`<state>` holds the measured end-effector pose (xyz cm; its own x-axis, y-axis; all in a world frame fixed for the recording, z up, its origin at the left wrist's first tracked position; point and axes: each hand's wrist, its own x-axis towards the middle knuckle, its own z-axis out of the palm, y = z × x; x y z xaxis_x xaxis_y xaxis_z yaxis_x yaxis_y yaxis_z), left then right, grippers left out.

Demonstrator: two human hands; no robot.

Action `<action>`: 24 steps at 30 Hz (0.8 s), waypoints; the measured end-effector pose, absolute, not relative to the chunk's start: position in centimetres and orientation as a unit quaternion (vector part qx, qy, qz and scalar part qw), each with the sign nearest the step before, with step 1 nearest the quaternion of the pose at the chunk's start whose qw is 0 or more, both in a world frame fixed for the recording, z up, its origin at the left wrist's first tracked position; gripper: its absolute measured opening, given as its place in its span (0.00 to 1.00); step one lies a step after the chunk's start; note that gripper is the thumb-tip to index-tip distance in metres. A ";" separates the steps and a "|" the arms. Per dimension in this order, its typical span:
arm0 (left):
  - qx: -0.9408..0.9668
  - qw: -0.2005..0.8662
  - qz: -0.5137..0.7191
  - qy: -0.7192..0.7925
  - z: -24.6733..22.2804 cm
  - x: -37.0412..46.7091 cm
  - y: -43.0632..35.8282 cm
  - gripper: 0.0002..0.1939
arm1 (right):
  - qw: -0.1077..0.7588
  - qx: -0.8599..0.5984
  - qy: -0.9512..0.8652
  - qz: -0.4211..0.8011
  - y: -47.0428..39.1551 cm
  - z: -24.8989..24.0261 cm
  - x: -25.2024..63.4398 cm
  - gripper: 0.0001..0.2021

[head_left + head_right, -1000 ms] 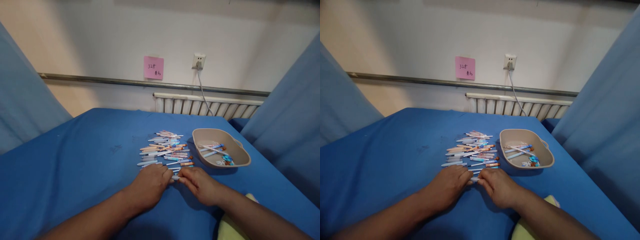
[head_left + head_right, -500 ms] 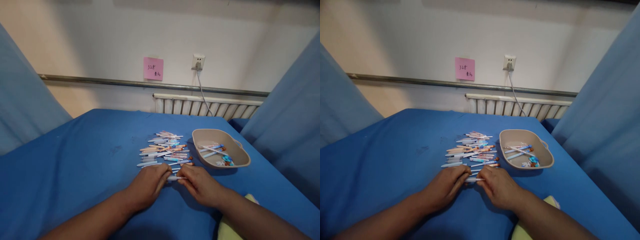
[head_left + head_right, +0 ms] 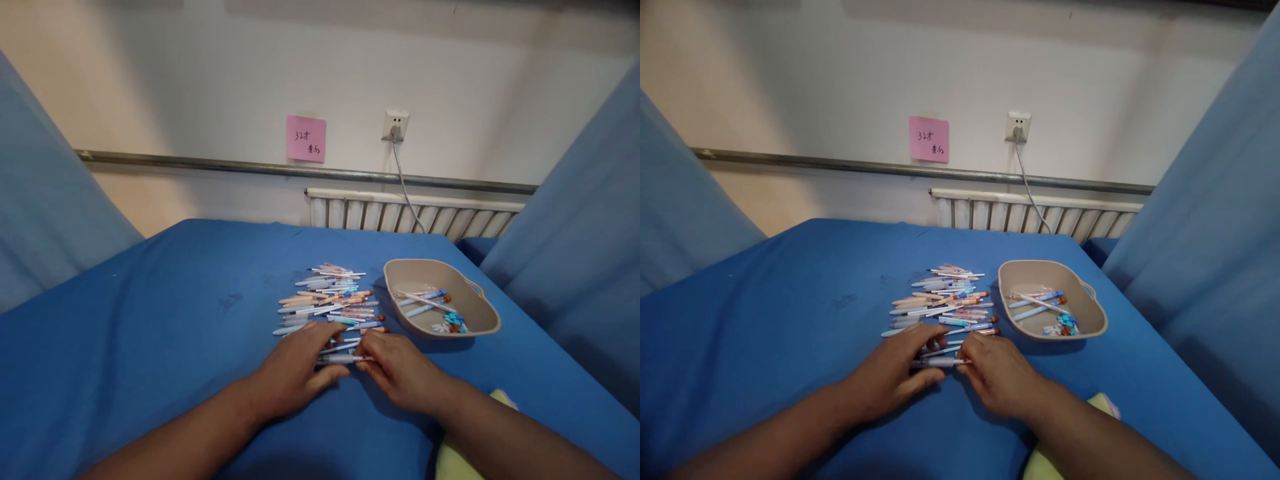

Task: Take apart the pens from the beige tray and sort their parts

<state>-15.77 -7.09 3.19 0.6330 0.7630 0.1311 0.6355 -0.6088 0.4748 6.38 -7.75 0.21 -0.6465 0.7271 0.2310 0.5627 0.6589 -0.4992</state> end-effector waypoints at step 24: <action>0.885 0.205 0.147 0.392 3.1 -15.6 -7.3 0.20 | 0.224 -0.357 -0.886 0.194 -7.9 0.2 6.3 0.02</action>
